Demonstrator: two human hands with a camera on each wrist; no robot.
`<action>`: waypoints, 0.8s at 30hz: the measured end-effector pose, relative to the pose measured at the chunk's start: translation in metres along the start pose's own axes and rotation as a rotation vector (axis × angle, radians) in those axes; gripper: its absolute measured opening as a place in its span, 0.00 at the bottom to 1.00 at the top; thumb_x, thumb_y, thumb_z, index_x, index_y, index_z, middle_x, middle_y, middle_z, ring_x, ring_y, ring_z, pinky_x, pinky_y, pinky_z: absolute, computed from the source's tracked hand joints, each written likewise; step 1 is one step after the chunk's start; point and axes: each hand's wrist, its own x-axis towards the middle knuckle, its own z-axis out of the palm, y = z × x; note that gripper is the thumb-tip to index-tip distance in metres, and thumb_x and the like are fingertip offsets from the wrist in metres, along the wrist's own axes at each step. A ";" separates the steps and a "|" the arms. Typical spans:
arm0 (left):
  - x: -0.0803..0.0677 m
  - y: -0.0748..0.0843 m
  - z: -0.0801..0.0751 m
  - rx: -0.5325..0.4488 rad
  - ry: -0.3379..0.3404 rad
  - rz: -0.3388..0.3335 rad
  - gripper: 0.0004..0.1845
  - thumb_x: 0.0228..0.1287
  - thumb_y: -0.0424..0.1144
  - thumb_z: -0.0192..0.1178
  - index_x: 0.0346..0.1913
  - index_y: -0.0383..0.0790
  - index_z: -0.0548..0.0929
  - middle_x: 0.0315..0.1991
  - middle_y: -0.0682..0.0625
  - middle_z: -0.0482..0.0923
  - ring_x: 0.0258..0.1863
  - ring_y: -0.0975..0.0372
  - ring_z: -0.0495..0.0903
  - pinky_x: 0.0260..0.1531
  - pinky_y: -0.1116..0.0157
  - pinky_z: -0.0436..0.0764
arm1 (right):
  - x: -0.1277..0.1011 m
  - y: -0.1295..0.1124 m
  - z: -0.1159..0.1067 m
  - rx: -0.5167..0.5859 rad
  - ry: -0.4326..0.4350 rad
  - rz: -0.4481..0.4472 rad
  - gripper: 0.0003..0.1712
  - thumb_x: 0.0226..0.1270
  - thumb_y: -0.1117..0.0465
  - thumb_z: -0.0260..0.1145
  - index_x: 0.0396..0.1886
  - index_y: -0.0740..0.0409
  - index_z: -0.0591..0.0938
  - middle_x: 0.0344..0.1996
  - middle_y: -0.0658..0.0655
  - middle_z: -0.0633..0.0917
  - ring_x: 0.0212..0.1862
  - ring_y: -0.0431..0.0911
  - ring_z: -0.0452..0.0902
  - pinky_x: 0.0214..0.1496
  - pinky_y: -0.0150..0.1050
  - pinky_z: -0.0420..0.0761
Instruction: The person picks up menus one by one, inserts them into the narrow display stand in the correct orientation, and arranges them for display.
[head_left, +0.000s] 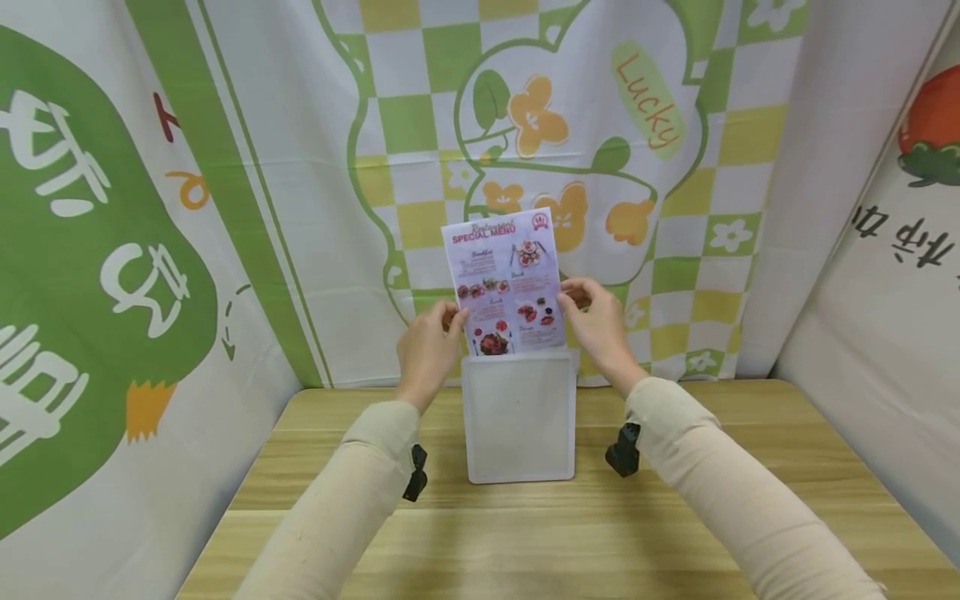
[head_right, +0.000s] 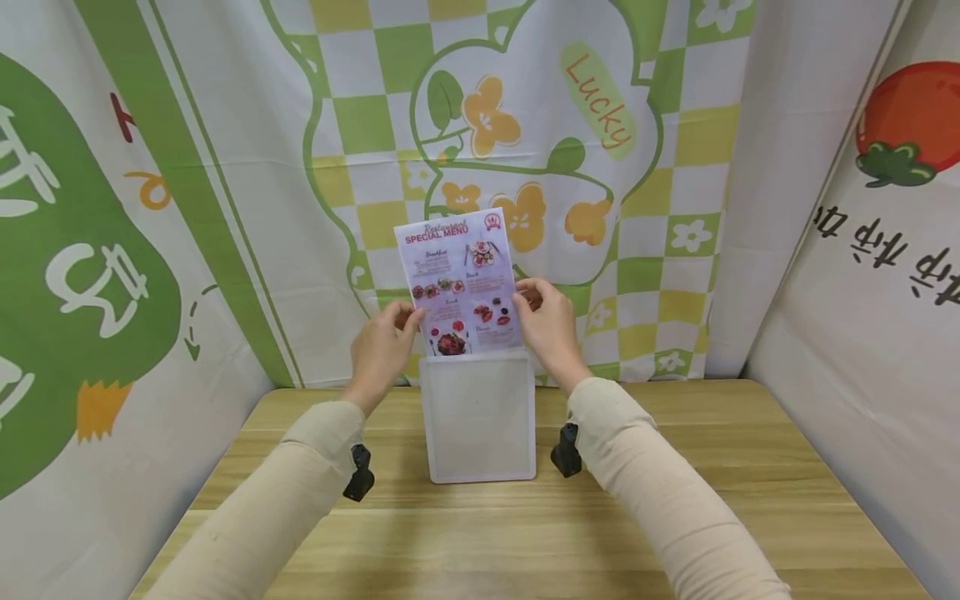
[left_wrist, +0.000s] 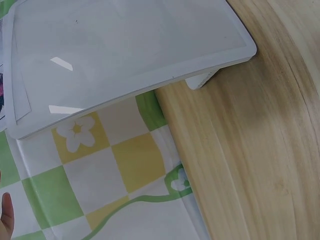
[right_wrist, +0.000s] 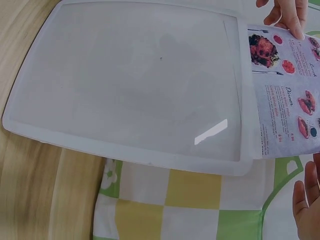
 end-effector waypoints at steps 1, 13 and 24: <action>-0.001 -0.001 0.001 0.004 -0.005 0.000 0.15 0.75 0.51 0.54 0.44 0.44 0.82 0.34 0.50 0.82 0.31 0.58 0.79 0.31 0.59 0.75 | -0.001 0.001 0.000 -0.003 -0.002 0.004 0.11 0.71 0.66 0.64 0.49 0.68 0.81 0.40 0.66 0.85 0.42 0.55 0.79 0.46 0.44 0.76; -0.012 -0.010 0.008 -0.013 -0.068 -0.015 0.13 0.73 0.50 0.56 0.43 0.44 0.83 0.32 0.52 0.83 0.27 0.61 0.78 0.28 0.63 0.75 | -0.018 0.019 0.007 0.002 -0.036 0.066 0.12 0.71 0.64 0.64 0.49 0.67 0.81 0.39 0.64 0.84 0.42 0.54 0.79 0.46 0.42 0.76; -0.024 -0.018 0.016 0.006 -0.085 -0.040 0.12 0.72 0.51 0.58 0.40 0.46 0.84 0.36 0.53 0.84 0.35 0.60 0.82 0.32 0.58 0.77 | -0.032 0.036 0.011 0.000 -0.069 0.078 0.11 0.70 0.64 0.65 0.46 0.68 0.82 0.38 0.63 0.84 0.41 0.52 0.78 0.44 0.39 0.76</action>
